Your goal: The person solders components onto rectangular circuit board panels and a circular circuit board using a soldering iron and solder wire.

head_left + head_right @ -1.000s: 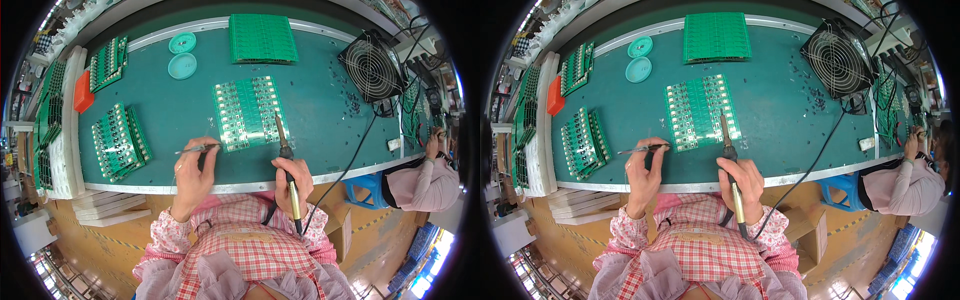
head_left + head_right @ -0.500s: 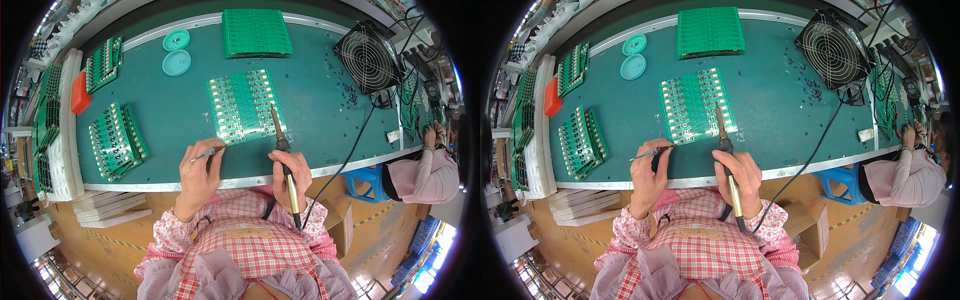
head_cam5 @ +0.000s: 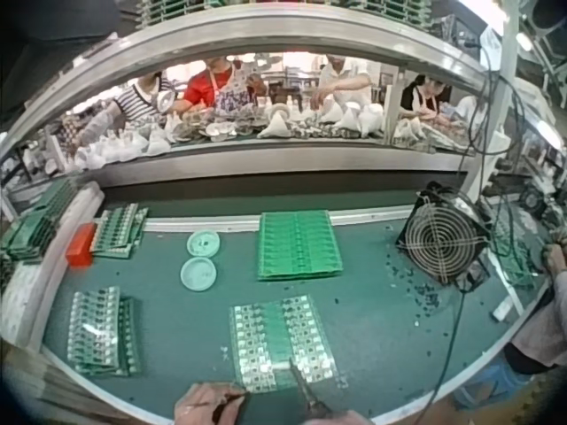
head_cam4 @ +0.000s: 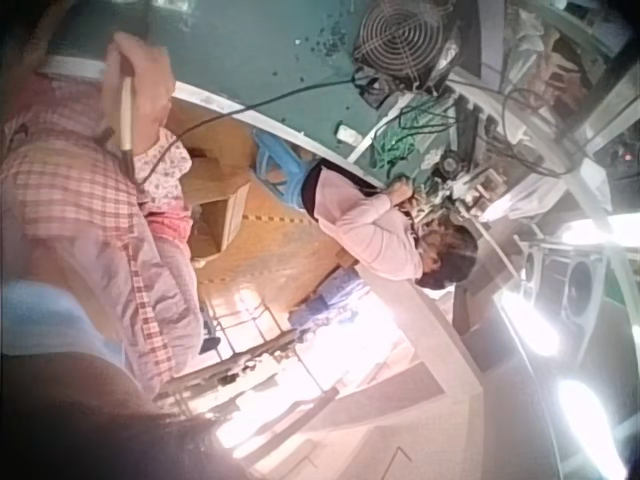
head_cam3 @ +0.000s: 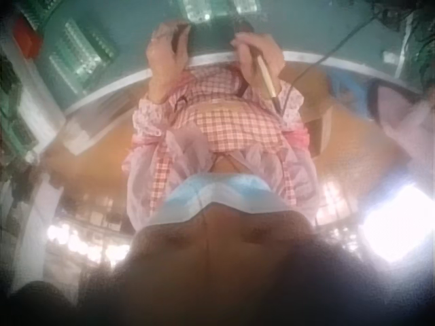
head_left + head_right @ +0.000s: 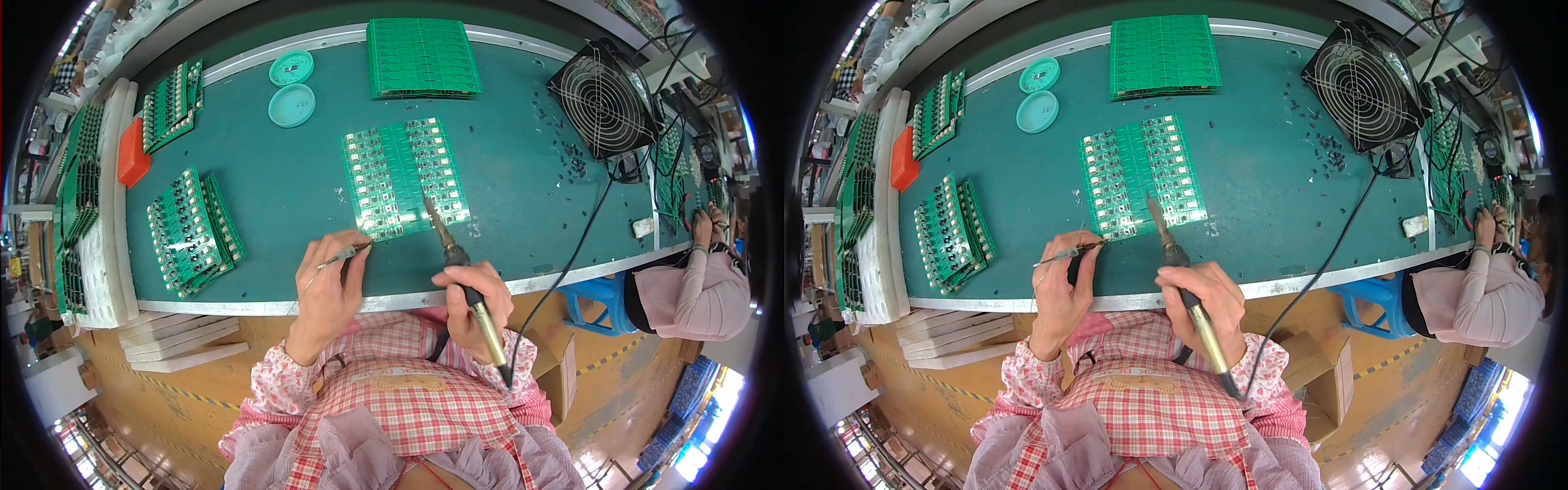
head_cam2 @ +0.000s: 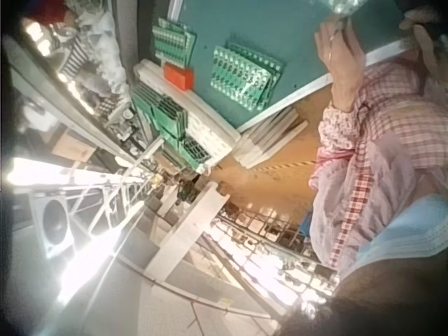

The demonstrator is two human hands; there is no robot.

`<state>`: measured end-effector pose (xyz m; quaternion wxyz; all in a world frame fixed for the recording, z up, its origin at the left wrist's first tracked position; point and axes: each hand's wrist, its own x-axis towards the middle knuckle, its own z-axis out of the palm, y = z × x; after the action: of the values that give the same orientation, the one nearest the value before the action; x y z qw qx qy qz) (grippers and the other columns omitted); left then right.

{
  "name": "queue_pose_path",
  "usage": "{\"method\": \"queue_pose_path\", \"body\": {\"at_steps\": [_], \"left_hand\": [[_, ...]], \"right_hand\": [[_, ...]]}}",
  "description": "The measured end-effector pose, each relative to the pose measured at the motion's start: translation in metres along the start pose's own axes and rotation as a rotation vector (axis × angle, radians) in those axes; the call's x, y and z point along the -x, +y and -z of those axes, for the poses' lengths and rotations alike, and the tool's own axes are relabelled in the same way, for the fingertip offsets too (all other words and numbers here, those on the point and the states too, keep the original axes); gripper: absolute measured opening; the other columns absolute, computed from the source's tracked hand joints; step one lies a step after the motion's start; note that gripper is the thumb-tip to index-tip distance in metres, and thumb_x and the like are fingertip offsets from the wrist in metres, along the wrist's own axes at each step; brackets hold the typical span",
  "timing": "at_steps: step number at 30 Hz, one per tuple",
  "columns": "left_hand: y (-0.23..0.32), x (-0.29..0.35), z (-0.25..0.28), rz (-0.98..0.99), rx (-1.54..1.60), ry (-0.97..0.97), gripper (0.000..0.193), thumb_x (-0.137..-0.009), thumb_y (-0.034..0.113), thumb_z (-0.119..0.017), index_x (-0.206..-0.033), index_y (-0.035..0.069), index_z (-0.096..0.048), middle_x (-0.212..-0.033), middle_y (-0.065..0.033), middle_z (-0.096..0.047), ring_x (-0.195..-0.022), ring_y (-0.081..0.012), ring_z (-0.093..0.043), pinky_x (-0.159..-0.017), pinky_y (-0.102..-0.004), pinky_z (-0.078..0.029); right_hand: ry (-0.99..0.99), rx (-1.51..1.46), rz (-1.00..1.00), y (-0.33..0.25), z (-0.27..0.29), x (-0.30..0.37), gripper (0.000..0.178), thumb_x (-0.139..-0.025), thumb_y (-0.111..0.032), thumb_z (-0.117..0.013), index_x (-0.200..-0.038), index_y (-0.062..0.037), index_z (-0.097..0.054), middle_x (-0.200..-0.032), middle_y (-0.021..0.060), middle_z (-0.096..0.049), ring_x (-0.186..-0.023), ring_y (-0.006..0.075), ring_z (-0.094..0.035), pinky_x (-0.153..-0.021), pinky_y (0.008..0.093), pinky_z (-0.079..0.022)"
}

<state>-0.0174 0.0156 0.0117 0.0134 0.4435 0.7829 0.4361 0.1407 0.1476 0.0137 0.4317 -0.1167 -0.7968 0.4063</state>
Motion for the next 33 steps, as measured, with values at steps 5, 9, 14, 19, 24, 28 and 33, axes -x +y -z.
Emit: {"method": "queue_pose_path", "body": {"at_steps": [5, 9, 14, 19, 24, 28, 33], "left_hand": [[0.000, 0.000, 0.001, -0.003, -0.006, -0.012, 0.019, -0.083, -0.006, -0.068, -0.100, 0.002, -0.065, -0.099, -0.0108, -0.069, -0.084, -0.0302, -0.064, -0.075, -0.0365, -0.050], [0.000, 0.001, 0.001, 0.002, -0.011, -0.023, 0.017, -0.085, -0.006, -0.067, -0.100, 0.001, -0.065, -0.100, -0.0111, -0.069, -0.087, -0.0299, -0.066, -0.076, -0.0363, -0.051], [0.002, 0.001, 0.002, 0.007, -0.012, -0.013, 0.018, -0.084, -0.006, -0.068, -0.100, 0.001, -0.065, -0.099, -0.0109, -0.069, -0.086, -0.0298, -0.065, -0.076, -0.0366, -0.050], [0.001, 0.001, 0.001, 0.003, -0.005, -0.008, 0.018, -0.083, -0.007, -0.068, -0.099, 0.000, -0.065, -0.099, -0.0109, -0.069, -0.086, -0.0298, -0.065, -0.075, -0.0368, -0.050], [0.002, 0.001, 0.002, -0.001, -0.011, -0.008, 0.017, -0.083, -0.006, -0.069, -0.099, 0.000, -0.065, -0.099, -0.0117, -0.069, -0.086, -0.0305, -0.065, -0.075, -0.0372, -0.050], [0.001, 0.001, 0.002, 0.002, -0.002, -0.009, 0.018, -0.083, -0.005, -0.069, -0.100, -0.001, -0.065, -0.099, -0.0128, -0.069, -0.085, -0.0318, -0.065, -0.075, -0.0378, -0.050], [0.000, 0.002, 0.002, -0.014, -0.038, -0.014, 0.019, -0.082, -0.004, -0.071, -0.100, -0.002, -0.065, -0.099, -0.0155, -0.069, -0.085, -0.0343, -0.065, -0.074, -0.0392, -0.051]], "right_hand": [[-0.017, -0.294, -0.042, -0.013, 0.001, -0.005, 0.015, -0.090, -0.004, -0.067, -0.104, 0.0012, -0.063, -0.080, 0.0111, -0.073, -0.062, 0.0209, -0.067, -0.058, 0.0310, -0.053], [-0.079, -0.300, 0.043, -0.012, -0.001, -0.011, 0.018, -0.090, -0.004, -0.067, -0.108, 0.0002, -0.063, -0.082, 0.0115, -0.074, -0.063, 0.0212, -0.067, -0.057, 0.0310, -0.053], [-0.169, -0.220, 0.030, -0.013, -0.002, -0.014, 0.015, -0.098, -0.013, -0.060, -0.111, -0.0049, -0.056, -0.083, 0.0114, -0.076, -0.061, 0.0190, -0.066, -0.061, 0.0317, -0.051], [-0.130, -0.274, 0.042, -0.011, -0.004, -0.013, 0.019, -0.089, -0.002, -0.068, -0.108, -0.0008, -0.063, -0.084, 0.0117, -0.074, -0.063, 0.0222, -0.068, -0.057, 0.0305, -0.053], [-0.148, -0.273, 0.054, -0.012, -0.003, -0.014, 0.020, -0.088, -0.001, -0.069, -0.108, -0.0001, -0.063, -0.083, 0.0112, -0.073, -0.062, 0.0220, -0.067, -0.056, 0.0308, -0.053], [-0.148, -0.265, 0.052, -0.012, -0.004, -0.014, 0.021, -0.087, -0.001, -0.069, -0.107, 0.0000, -0.064, -0.083, 0.0111, -0.073, -0.062, 0.0223, -0.067, -0.056, 0.0309, -0.053], [-0.158, -0.202, 0.090, -0.013, -0.006, -0.017, 0.012, -0.097, -0.010, -0.061, -0.106, -0.0034, -0.059, -0.078, 0.0096, -0.075, -0.051, 0.0141, -0.059, -0.051, 0.0279, -0.046]]}}
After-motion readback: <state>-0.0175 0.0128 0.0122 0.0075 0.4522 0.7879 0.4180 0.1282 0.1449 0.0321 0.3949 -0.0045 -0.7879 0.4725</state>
